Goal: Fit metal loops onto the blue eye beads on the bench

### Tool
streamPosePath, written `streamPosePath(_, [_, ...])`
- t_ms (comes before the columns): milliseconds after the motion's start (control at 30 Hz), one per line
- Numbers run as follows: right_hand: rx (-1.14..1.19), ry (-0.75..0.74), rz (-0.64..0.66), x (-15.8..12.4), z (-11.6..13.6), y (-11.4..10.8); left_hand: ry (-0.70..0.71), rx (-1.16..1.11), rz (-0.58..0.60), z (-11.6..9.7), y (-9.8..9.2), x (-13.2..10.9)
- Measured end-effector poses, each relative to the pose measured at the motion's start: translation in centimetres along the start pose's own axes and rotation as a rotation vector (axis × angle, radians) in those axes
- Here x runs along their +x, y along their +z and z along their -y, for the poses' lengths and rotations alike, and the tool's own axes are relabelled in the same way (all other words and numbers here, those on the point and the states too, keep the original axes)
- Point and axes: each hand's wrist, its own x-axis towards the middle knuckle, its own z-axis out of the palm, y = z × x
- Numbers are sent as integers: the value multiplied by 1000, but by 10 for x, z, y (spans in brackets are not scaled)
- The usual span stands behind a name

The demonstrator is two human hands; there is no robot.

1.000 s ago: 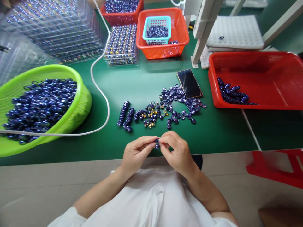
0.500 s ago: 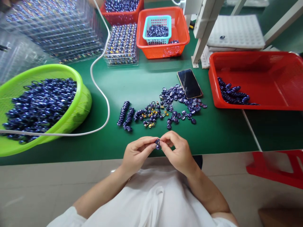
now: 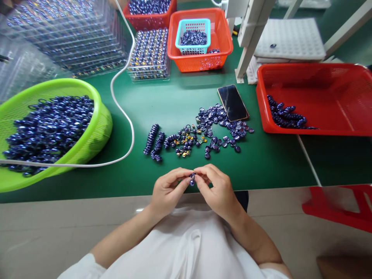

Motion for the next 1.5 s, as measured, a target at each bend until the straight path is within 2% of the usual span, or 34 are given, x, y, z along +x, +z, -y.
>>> streamPosePath(167, [155, 104, 3, 1, -4, 6, 94, 10, -17, 1, 1, 2])
streamPosePath(333, [390, 217, 64, 4, -11, 9, 95, 6, -24, 6, -1, 2])
streamPosePath(400, [419, 218, 52, 3, -13, 10, 74, 3, -22, 8, -1, 2])
streamPosePath(500, [351, 148, -18, 1, -14, 14, 5, -35, -36, 7, -1, 2])
streamPosePath(667, [161, -7, -140, -1, -10, 16, -208, -282, -34, -2, 3, 7])
streamPosePath(833, [64, -122, -135, 1, -10, 12, -372, -425, -58, -7, 5, 12])
streamPosePath(1000, [-20, -203, -141, 4, -12, 4, -386, -396, 37, -9, -2, 14])
streamPosePath(1233, [-228, -321, -127, 5, -15, 2, -310, -107, 60, -14, -9, 16])
streamPosePath(1333, [-262, -328, -154, 4, -15, 4, -369, -160, 59, -15, -7, 16])
streamPosePath(1500, [-243, -327, -83, 5, -13, 1, -534, -364, 116, -22, -10, 21])
